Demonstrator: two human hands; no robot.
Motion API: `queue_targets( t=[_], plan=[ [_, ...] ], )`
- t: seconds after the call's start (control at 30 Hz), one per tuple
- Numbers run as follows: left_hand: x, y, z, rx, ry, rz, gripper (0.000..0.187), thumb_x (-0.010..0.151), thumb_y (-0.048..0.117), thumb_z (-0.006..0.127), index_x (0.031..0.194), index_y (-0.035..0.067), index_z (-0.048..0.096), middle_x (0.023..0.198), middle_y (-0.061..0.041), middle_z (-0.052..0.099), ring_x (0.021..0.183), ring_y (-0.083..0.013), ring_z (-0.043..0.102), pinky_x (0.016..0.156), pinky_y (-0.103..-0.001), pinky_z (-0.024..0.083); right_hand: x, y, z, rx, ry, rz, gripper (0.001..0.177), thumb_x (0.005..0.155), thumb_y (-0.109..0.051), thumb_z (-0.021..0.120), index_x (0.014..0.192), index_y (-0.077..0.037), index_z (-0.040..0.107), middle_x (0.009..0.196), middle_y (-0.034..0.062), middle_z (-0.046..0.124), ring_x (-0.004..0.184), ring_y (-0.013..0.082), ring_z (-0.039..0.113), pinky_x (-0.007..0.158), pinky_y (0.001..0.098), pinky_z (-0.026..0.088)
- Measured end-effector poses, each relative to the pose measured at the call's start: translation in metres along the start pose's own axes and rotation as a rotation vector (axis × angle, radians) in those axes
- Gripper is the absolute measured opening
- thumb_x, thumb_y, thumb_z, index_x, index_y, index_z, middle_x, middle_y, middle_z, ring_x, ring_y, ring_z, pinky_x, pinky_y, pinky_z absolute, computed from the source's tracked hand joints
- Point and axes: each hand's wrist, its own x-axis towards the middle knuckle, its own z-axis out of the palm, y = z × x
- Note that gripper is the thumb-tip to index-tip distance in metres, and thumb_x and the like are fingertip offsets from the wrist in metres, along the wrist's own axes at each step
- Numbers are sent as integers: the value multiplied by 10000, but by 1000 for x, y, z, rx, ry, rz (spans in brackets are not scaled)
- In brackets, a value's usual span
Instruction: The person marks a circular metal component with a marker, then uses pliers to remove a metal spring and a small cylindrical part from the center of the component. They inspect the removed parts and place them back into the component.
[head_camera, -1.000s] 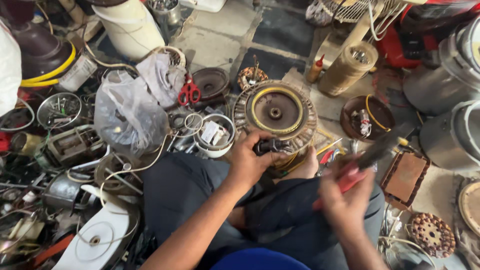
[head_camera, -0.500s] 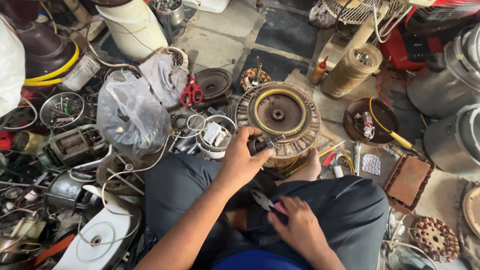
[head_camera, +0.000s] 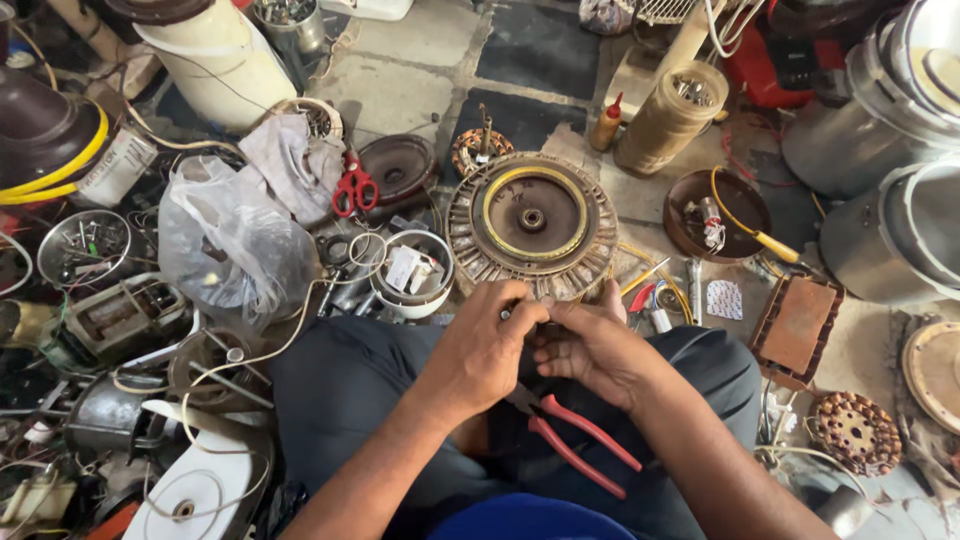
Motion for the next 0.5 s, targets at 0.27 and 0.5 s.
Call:
queue_targets(
  t=[0.27, 0.5],
  plan=[
    [-24, -12, -6, 17, 326, 137, 325, 937, 132, 725, 1233, 103, 595, 1314, -141, 619, 1241, -338, 627, 1054, -467, 500, -10, -5, 15, -45, 150, -99, 767, 849, -66, 680, 1369, -251, 147, 839, 210, 658, 563, 276, 672, 464, 409, 589],
    [-19, -18, -12, -40, 74, -91, 265, 958, 246, 715, 1166, 88, 675, 1148, -76, 741, 1049, -298, 704, 922, -427, 524, -1, 7, 6, -18, 93, -63, 544, 896, -187, 725, 1326, -7, 446, 860, 200, 668, 616, 258, 709, 521, 366, 607]
  ],
)
